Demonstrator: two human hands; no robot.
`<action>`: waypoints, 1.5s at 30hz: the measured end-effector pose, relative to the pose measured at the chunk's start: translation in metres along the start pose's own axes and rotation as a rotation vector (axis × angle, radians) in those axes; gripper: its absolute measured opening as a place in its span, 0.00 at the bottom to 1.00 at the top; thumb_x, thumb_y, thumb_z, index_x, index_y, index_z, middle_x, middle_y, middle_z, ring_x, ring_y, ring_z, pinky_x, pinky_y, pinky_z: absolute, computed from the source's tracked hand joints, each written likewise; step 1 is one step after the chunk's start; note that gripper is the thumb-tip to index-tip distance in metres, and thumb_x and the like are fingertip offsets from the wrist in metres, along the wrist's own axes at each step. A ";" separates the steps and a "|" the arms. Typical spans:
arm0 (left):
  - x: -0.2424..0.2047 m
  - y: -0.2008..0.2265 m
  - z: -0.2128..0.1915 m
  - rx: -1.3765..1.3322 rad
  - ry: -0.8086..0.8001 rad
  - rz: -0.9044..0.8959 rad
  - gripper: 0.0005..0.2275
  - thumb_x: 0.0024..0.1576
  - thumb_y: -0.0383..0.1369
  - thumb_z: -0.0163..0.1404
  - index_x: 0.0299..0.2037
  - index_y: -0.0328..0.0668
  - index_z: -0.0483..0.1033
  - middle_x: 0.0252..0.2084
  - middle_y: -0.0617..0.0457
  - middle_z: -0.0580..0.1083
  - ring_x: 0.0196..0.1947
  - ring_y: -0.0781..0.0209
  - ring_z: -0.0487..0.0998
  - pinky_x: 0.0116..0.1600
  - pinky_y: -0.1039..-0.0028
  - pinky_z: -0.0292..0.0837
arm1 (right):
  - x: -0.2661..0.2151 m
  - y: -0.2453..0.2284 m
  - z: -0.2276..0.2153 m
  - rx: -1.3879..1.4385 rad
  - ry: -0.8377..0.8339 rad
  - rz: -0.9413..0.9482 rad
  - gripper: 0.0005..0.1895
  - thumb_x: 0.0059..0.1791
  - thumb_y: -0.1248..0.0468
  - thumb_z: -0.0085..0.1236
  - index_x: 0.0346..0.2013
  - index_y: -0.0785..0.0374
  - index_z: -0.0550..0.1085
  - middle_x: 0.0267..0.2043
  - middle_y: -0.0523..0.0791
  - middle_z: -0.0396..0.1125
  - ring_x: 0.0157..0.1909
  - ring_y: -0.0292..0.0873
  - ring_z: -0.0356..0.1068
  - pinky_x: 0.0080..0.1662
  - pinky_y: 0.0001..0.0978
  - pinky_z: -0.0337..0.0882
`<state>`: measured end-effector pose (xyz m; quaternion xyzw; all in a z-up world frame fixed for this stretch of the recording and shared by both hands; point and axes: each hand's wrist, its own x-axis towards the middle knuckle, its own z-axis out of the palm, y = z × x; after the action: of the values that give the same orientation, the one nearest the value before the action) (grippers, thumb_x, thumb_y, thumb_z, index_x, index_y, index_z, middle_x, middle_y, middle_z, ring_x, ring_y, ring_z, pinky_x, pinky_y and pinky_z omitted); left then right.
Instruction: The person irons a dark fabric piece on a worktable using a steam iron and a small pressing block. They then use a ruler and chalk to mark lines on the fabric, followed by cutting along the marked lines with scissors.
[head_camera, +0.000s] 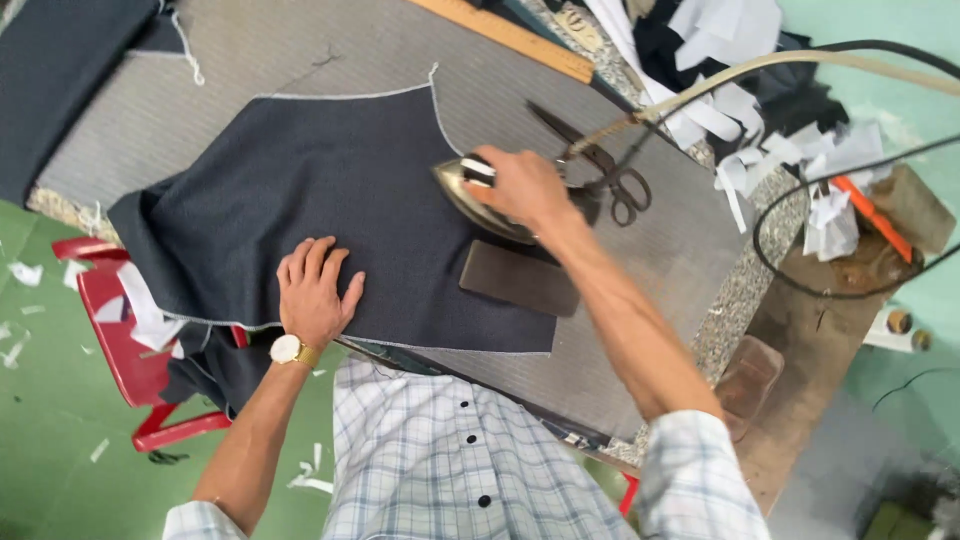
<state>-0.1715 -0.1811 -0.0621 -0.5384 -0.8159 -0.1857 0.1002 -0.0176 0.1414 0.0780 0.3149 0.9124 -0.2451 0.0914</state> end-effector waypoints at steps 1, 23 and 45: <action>0.001 0.000 -0.001 0.000 -0.006 -0.022 0.18 0.62 0.51 0.49 0.54 0.52 0.75 0.60 0.53 0.71 0.65 0.51 0.68 0.65 0.58 0.59 | 0.007 -0.013 -0.004 -0.007 -0.019 -0.010 0.26 0.46 0.47 0.62 0.56 0.50 0.75 0.41 0.53 0.77 0.47 0.62 0.76 0.48 0.56 0.75; 0.009 -0.005 -0.004 -0.047 -0.058 -0.005 0.16 0.59 0.45 0.48 0.54 0.51 0.75 0.59 0.51 0.71 0.63 0.50 0.69 0.63 0.57 0.63 | 0.016 -0.069 -0.042 0.059 -0.244 0.131 0.32 0.46 0.40 0.58 0.56 0.58 0.76 0.46 0.59 0.76 0.49 0.66 0.75 0.52 0.58 0.74; 0.006 -0.001 -0.005 -0.031 -0.131 -0.047 0.16 0.60 0.46 0.49 0.55 0.53 0.73 0.62 0.53 0.69 0.65 0.53 0.65 0.67 0.58 0.58 | 0.148 -0.048 -0.004 0.119 0.130 0.193 0.30 0.49 0.39 0.56 0.43 0.65 0.77 0.34 0.60 0.74 0.41 0.66 0.77 0.38 0.59 0.77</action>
<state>-0.1755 -0.1786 -0.0552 -0.5315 -0.8301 -0.1652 0.0338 -0.1633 0.1894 0.0521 0.4212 0.8658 -0.2677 0.0362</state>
